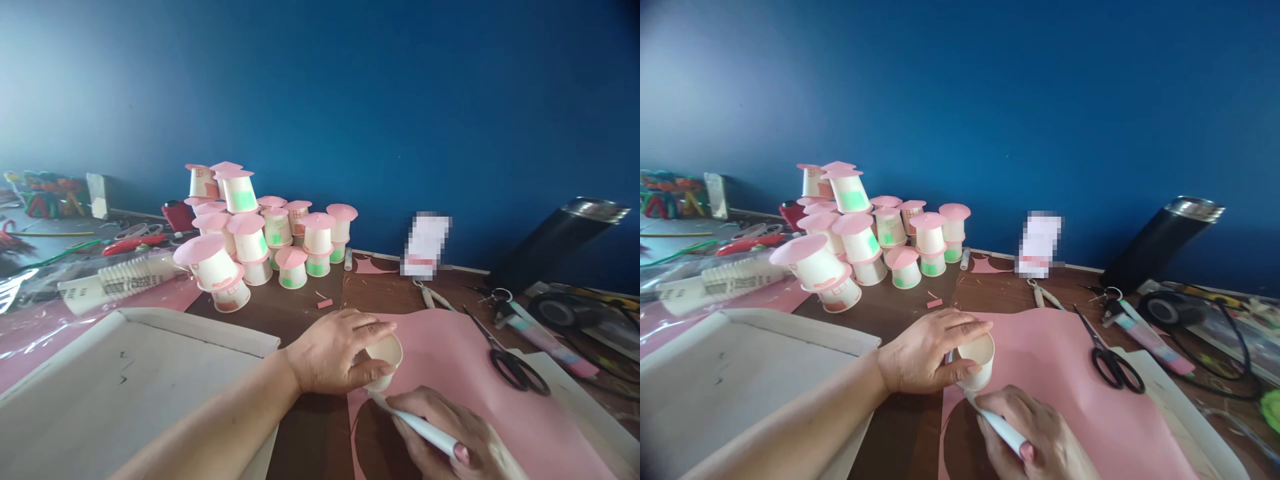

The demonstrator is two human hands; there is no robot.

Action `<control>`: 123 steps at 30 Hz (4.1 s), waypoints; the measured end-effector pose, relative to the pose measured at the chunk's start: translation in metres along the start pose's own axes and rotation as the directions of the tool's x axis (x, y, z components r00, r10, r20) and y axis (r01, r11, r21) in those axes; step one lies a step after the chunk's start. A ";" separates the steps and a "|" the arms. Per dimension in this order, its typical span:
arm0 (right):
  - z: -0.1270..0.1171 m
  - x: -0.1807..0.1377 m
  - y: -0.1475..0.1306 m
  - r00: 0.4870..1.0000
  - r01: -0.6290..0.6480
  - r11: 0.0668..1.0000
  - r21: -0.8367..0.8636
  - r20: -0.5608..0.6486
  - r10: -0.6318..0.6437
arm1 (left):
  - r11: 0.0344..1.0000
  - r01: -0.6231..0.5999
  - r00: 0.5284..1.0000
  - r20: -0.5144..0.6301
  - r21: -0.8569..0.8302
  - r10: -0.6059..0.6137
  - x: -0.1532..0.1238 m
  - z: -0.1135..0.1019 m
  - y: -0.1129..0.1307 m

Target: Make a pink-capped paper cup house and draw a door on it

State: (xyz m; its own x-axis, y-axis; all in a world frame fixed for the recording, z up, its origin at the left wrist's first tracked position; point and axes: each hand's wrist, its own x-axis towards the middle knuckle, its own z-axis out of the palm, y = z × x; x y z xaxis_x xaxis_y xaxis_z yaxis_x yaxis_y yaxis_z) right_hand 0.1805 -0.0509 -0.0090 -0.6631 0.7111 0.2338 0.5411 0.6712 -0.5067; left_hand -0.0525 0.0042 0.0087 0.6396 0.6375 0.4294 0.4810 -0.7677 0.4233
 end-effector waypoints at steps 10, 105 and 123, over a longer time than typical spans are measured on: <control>0.001 -0.003 0.003 0.995 -0.067 0.997 0.047 -0.067 0.070 | 1.000 0.019 1.000 0.025 0.006 -0.019 0.000 -0.001 0.001; -0.025 0.023 0.011 0.889 -0.315 0.884 0.346 -0.217 0.403 | 0.992 0.014 0.995 0.095 0.124 -0.026 -0.002 -0.002 0.001; -0.021 0.031 0.022 0.806 -0.452 0.747 0.488 -0.136 0.576 | 0.992 0.034 0.994 0.098 0.120 -0.046 0.000 -0.002 0.003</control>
State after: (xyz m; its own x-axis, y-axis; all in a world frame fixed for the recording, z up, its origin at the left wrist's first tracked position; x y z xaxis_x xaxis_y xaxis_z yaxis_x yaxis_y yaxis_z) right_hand 0.1829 -0.0096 0.0039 -0.1522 0.9883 0.0089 0.4515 0.0775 -0.8889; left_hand -0.0525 0.0023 0.0117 0.6725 0.6625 0.3298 0.5705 -0.7480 0.3392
